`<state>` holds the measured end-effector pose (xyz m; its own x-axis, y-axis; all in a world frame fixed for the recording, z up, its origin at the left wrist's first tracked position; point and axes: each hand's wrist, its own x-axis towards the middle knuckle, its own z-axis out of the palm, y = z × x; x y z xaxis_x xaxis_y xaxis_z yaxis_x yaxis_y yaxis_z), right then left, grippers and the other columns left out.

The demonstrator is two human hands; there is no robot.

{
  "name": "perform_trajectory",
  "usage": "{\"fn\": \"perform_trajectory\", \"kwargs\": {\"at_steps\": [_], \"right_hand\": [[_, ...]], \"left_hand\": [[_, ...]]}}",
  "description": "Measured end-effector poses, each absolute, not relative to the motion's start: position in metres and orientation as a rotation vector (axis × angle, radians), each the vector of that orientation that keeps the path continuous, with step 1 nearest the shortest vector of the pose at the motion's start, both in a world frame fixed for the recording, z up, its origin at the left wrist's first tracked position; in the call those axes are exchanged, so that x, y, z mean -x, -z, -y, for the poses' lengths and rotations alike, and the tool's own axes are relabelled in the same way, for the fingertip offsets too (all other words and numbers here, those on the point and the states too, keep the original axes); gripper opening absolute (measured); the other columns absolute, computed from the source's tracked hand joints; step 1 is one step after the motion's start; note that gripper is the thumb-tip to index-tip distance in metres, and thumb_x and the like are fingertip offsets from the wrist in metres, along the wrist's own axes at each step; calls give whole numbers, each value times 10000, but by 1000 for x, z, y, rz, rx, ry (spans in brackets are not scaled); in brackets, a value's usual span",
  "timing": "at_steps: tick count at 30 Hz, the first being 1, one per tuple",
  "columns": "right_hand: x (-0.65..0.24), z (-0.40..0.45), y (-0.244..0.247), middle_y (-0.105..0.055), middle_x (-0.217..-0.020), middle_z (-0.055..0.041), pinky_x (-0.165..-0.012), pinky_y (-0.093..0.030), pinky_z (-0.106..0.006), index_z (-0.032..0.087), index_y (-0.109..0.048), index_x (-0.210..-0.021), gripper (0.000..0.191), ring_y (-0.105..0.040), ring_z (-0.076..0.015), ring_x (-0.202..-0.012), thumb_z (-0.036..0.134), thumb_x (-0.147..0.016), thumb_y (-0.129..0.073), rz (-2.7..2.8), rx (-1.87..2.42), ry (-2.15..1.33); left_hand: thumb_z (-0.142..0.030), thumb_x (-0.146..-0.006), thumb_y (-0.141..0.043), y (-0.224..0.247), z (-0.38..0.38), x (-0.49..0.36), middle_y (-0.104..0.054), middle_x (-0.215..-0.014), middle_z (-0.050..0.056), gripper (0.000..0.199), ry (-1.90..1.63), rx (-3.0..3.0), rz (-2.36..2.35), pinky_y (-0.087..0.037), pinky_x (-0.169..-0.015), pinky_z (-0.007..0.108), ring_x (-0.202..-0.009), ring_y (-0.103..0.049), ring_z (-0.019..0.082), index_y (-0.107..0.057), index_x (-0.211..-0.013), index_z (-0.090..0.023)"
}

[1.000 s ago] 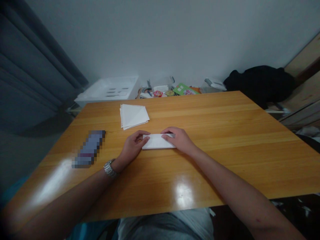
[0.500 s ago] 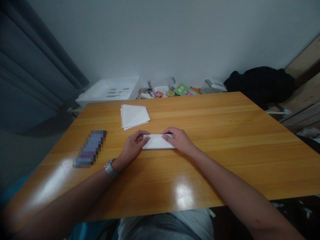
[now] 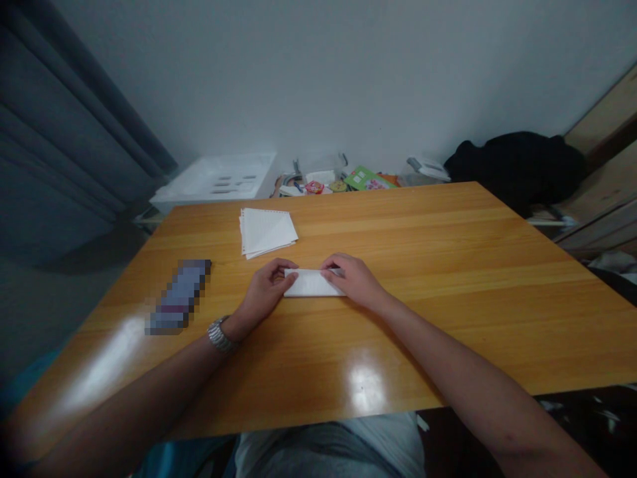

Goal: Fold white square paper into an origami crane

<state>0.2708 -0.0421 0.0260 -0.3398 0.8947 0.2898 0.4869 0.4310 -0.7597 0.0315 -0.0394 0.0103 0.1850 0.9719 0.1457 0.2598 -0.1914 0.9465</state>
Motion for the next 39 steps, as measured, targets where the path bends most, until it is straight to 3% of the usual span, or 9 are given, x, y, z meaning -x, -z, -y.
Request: {"fn": "perform_trajectory", "kwargs": {"at_steps": [10,15,24,32,39], "right_hand": [[-269,43,-26,-700,-920,-54,-796,-452,-312,189,-674,-909,99,-635,-196,-873,246,-926,-596,2001,1159,-690],[-270,43,-24,-692,-918,-45,-789,-453,-306,196,-663,-916,82,-628,-189,-865,232,-921,-590,2010,1161,-680],[-270,43,-23,-719,-989,-50,-848,-462,-325,202,-695,-989,115,-649,-200,-925,258,-911,-631,2033,1156,-719],[-269,43,-23,-725,-926,-58,-816,-468,-322,190,-712,-904,138,-651,-198,-877,278,-922,-607,2027,1154,-767],[-269,43,-22,-740,-914,-51,-786,-485,-321,193,-727,-904,158,-662,-201,-846,313,-897,-624,1936,1201,-857]], "left_hand": [[-372,-827,-710,-10,38,-32,-642,-752,8,217,-1062,-1598,-1190,-428,-550,208,-646,-559,124,-651,-846,-164],[-350,-848,-687,-12,40,-32,-653,-791,8,188,-1058,-1672,-1185,-435,-590,209,-688,-576,124,-651,-853,-165],[-356,-852,-671,-16,42,-32,-616,-733,-2,192,-1035,-1731,-1205,-379,-528,206,-611,-505,110,-652,-835,-165],[-356,-843,-679,-15,42,-33,-617,-717,-2,188,-1019,-1733,-1201,-362,-502,206,-575,-480,104,-671,-841,-168],[-418,-818,-723,-16,41,-33,-670,-769,17,264,-1042,-1584,-1170,-432,-576,223,-665,-574,136,-715,-894,-165]]}}
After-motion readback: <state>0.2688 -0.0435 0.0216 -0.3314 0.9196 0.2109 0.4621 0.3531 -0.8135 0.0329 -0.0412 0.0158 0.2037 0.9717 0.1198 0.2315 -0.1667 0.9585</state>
